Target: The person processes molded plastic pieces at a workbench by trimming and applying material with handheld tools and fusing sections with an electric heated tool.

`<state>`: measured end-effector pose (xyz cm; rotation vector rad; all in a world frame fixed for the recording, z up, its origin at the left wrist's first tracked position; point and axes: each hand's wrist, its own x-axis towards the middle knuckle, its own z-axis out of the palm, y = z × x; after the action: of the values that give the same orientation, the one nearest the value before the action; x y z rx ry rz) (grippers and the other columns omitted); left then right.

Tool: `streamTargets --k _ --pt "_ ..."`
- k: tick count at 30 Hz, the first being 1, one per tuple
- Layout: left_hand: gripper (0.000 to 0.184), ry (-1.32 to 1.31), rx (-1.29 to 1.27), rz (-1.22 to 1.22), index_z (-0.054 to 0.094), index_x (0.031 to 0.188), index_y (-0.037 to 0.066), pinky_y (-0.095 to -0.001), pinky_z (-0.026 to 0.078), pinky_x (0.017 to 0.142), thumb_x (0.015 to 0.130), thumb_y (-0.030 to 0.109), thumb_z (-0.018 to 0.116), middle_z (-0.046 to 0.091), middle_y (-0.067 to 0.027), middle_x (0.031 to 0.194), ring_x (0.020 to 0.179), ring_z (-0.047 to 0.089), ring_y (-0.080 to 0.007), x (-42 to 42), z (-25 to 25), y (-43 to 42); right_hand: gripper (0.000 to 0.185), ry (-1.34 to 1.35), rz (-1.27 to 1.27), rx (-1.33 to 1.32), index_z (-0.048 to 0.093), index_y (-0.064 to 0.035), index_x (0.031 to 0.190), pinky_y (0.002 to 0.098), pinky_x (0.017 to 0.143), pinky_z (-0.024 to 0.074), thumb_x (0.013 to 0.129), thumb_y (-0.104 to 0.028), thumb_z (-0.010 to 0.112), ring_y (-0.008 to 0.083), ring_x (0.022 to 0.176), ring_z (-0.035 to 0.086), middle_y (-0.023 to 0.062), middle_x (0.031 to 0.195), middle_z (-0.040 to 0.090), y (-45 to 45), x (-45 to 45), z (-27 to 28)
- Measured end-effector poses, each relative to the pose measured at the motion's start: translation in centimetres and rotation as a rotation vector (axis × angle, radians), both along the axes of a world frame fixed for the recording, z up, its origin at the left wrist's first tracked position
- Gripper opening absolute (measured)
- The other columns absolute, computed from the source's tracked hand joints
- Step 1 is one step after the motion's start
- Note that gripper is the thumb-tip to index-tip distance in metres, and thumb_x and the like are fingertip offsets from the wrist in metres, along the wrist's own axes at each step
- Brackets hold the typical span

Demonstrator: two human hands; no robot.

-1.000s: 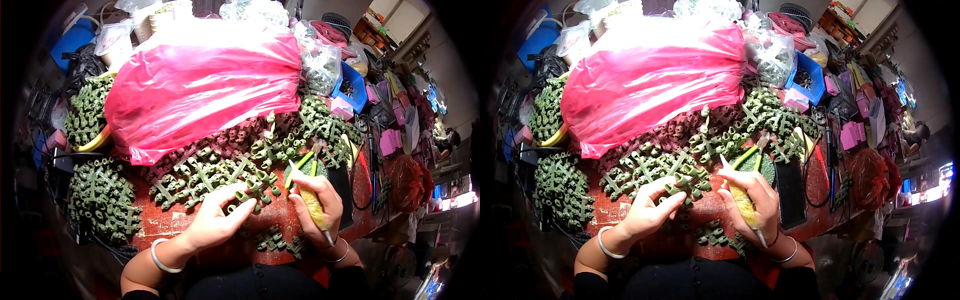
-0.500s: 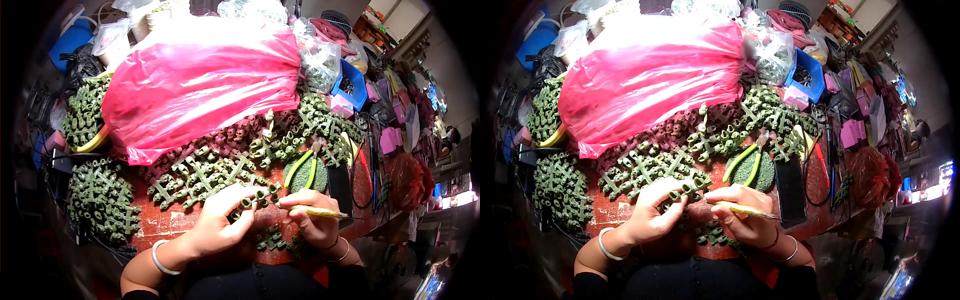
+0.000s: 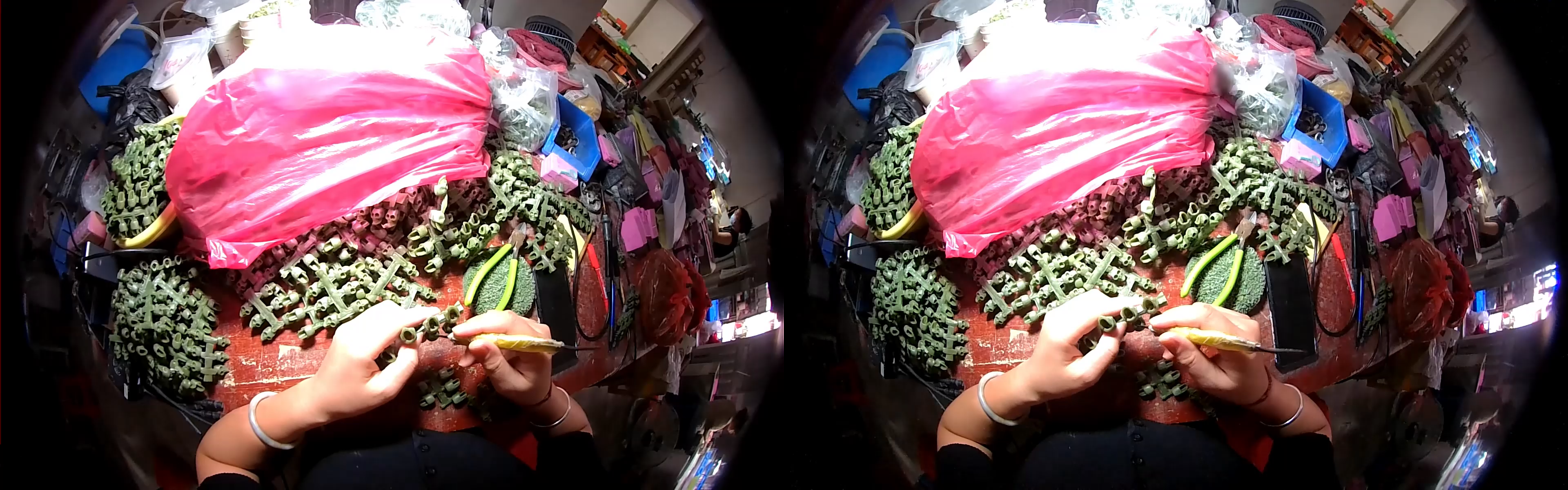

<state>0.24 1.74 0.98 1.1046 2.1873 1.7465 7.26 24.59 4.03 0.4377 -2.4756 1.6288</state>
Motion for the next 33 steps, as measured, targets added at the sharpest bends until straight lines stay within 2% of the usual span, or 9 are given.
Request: streamTargets --k 3,13,16,19,27,29,31,32,33 --pt "0.048 0.013 -0.046 -0.010 0.065 0.132 0.002 -0.0368 0.055 0.077 0.084 0.001 0.066 0.065 -0.0156 0.093 0.080 0.065 -0.0288 0.1 0.4 0.0 0.025 -0.089 -0.073 -0.240 0.069 0.0075 0.107 0.0236 0.064 0.0566 0.105 -0.017 0.062 0.0139 0.071 0.072 0.0159 0.100 0.073 -0.5 0.5 -0.2" --pt "0.048 0.106 -0.035 0.020 0.065 0.131 0.001 -0.0408 0.055 0.078 0.083 0.002 0.068 0.067 -0.0183 0.095 0.083 0.066 -0.0342 0.3 -0.2 0.2 0.017 0.088 -0.030 0.077 0.066 0.0056 0.107 0.0225 0.061 0.0556 0.103 -0.011 0.063 0.0137 0.069 0.072 0.0134 0.094 0.072 -0.4 -0.1 -0.5" --pt "0.047 0.123 -0.038 0.034 0.065 0.130 0.001 -0.0403 0.055 0.076 0.083 0.001 0.068 0.066 -0.0176 0.094 0.081 0.066 -0.0335 0.2 -0.1 0.2 0.016 -0.319 -0.078 -0.477 0.067 0.0055 0.107 0.0217 0.062 0.0562 0.103 -0.009 0.063 0.0124 0.070 0.070 0.0137 0.100 0.069 -0.3 0.8 0.0" --pt "0.046 0.097 -0.036 0.060 0.066 0.129 0.001 -0.0392 0.055 0.074 0.083 0.001 0.067 0.065 -0.0161 0.091 0.078 0.065 -0.0317 0.0 -0.3 0.2 0.020 -0.314 -0.097 -0.565 0.065 0.0065 0.108 0.0221 0.061 0.0552 0.106 -0.013 0.060 0.0127 0.070 0.069 0.0132 0.103 0.068 0.3 0.6 -0.2" --pt "0.044 0.041 -0.035 0.068 0.067 0.127 0.001 -0.0370 0.054 0.071 0.083 0.000 0.066 0.065 -0.0142 0.089 0.076 0.065 -0.0280 0.0 0.0 0.2 0.018 -0.229 -0.008 -0.313 0.064 0.0051 0.118 0.0220 0.070 0.0559 0.104 -0.006 0.062 0.0099 0.078 0.069 0.0109 0.110 0.066 -0.5 0.5 -0.5" --pt "0.035 -0.008 0.000 0.088 0.068 0.122 -0.001 -0.0350 0.054 0.073 0.087 0.000 0.066 0.067 -0.0142 0.090 0.077 0.066 -0.0265 0.0 -0.3 0.1 0.017 -0.415 0.041 -0.380 0.064 0.0054 0.117 0.0220 0.070 0.0564 0.104 -0.005 0.062 0.0101 0.079 0.069 0.0113 0.108 0.067 0.1 1.0 0.1" --pt "0.022 -0.036 0.072 0.184 0.069 0.116 -0.003 -0.0330 0.052 0.075 0.095 0.004 0.066 0.069 -0.0105 0.089 0.077 0.063 -0.0187 0.2 -1.5 0.4 0.020 -0.360 0.000 -0.409 0.064 0.0068 0.113 0.0227 0.069 0.0569 0.104 -0.010 0.063 0.0119 0.076 0.070 0.0128 0.104 0.068 -0.2 0.9 0.0" --pt "0.016 -0.154 0.076 0.165 0.069 0.111 -0.002 -0.0284 0.050 0.069 0.099 0.007 0.066 0.070 -0.0070 0.093 0.074 0.061 -0.0128 0.1 -1.4 0.5 0.024 -0.305 -0.043 -0.440 0.064 0.0082 0.110 0.0233 0.067 0.0574 0.104 -0.016 0.065 0.0137 0.073 0.071 0.0143 0.100 0.069 -0.3 0.9 0.0" --pt "0.012 -0.566 0.097 0.074 0.067 0.110 0.001 -0.0232 0.047 0.062 0.101 0.009 0.063 0.071 -0.0052 0.095 0.069 0.058 -0.0078 0.2 -0.3 0.0 0.024 -0.306 -0.043 -0.439 0.064 0.0082 0.110 0.0233 0.067 0.0574 0.104 -0.016 0.065 0.0137 0.073 0.071 0.0143 0.100 0.069 -0.4 0.8 -0.2"
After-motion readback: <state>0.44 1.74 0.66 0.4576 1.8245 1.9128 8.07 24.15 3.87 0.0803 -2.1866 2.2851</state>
